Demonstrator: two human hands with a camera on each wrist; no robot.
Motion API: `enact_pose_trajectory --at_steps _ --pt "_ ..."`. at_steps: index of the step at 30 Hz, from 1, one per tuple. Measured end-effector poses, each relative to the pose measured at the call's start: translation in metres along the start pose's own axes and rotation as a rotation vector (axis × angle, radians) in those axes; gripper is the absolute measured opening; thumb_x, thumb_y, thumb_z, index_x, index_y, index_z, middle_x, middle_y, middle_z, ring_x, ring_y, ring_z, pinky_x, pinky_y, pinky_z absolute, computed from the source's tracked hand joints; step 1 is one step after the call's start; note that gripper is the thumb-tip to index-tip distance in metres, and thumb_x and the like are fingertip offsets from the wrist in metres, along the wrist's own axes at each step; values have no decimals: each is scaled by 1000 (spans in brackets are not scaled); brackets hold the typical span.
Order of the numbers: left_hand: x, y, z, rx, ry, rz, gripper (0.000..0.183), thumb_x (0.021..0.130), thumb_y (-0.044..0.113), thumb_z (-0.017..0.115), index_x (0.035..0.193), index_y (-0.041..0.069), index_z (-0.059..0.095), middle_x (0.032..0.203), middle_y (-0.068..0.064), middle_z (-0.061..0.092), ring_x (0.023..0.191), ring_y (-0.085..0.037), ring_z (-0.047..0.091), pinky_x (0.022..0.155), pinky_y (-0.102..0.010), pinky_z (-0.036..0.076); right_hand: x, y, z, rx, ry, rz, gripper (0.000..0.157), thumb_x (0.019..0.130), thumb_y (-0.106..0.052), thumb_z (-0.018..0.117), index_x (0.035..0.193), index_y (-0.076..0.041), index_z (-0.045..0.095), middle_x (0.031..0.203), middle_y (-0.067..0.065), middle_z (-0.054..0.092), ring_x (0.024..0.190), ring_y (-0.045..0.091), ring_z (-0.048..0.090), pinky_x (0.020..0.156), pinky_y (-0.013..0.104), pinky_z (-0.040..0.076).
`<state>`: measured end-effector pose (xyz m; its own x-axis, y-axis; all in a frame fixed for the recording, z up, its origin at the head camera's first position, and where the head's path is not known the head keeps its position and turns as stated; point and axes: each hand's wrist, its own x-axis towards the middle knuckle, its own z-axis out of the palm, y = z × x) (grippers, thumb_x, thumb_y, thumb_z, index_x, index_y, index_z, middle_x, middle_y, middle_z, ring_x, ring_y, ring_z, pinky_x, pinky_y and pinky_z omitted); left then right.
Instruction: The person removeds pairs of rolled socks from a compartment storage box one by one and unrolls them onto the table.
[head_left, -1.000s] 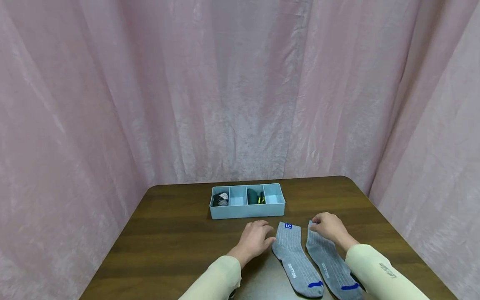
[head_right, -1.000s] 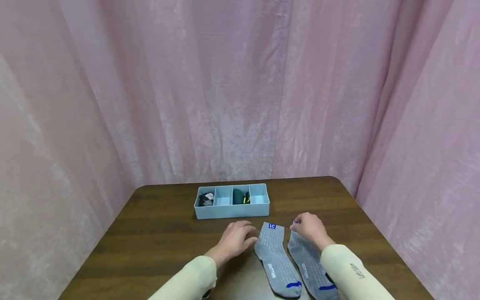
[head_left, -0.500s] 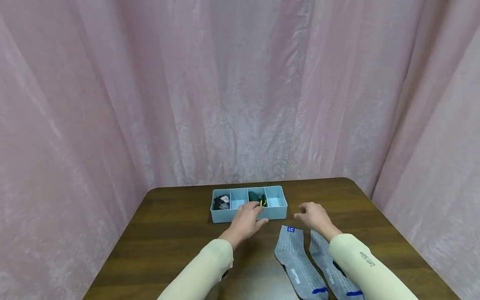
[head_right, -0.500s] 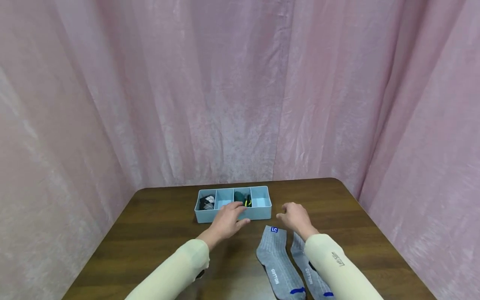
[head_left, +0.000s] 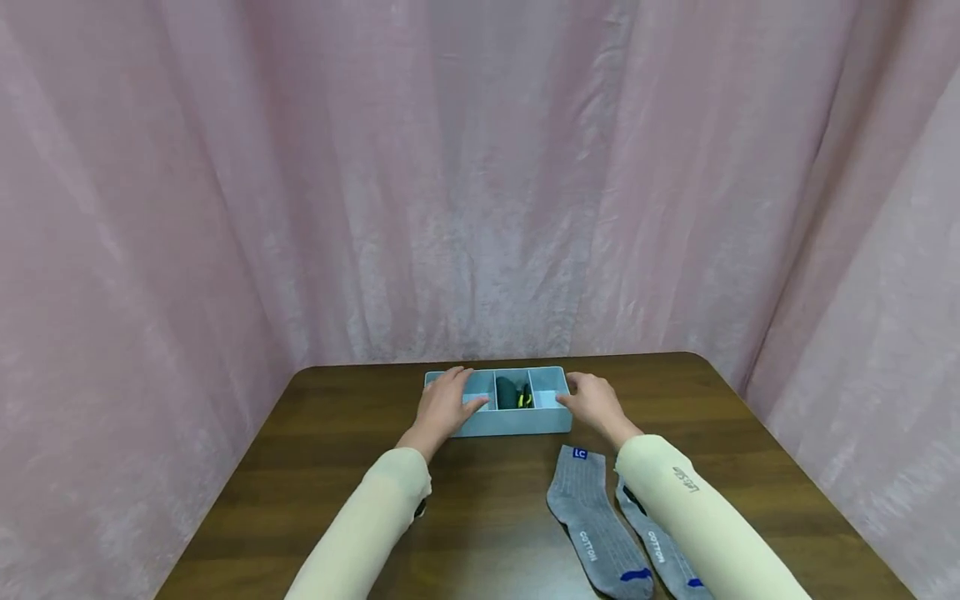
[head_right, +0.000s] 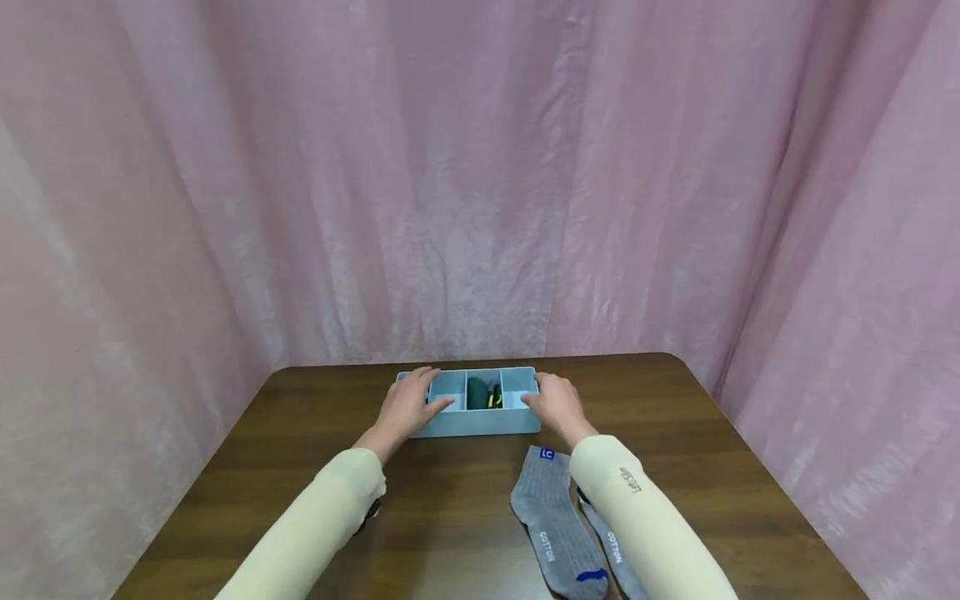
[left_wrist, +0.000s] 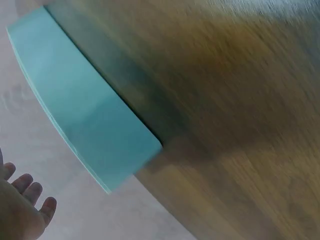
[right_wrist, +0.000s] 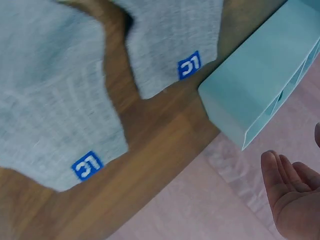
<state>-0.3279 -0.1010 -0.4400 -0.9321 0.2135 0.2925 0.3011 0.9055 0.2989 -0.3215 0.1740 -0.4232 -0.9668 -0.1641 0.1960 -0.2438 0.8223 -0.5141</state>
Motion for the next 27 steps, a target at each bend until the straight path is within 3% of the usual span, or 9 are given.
enact_pose_trajectory --at_steps 2,8,14,21,27 --pt "-1 -11 -1 -27 -2 -48 71 92 50 66 147 8 47 150 -14 44 138 -32 41 111 -55 31 4 -3 4 18 -5 5 53 94 -22 68 135 8 54 126 25 62 116 42 58 95 53 47" --pt "-6 -41 2 -138 -4 -162 79 91 49 69 151 5 40 154 -18 37 141 -36 34 113 -57 26 13 -6 17 96 6 42 56 95 -19 67 142 7 48 135 25 57 123 42 54 99 53 46" --pt "-12 -63 8 -198 -25 -224 84 92 50 66 154 3 32 157 -21 31 142 -39 31 112 -61 24 22 -15 31 153 2 58 56 95 -18 67 142 7 48 137 25 55 124 41 53 99 52 46" --pt "-17 -72 11 -233 -32 -243 82 93 50 65 153 2 34 155 -21 35 141 -40 34 110 -63 26 30 -28 51 209 -9 68 56 96 -18 66 144 4 47 140 23 53 129 40 49 102 52 43" --pt "-20 -76 15 -265 -45 -258 78 94 48 64 151 1 38 151 -22 40 138 -41 37 109 -63 28 34 -30 65 144 -4 80 53 95 -19 67 142 1 51 139 20 55 129 38 50 102 52 43"
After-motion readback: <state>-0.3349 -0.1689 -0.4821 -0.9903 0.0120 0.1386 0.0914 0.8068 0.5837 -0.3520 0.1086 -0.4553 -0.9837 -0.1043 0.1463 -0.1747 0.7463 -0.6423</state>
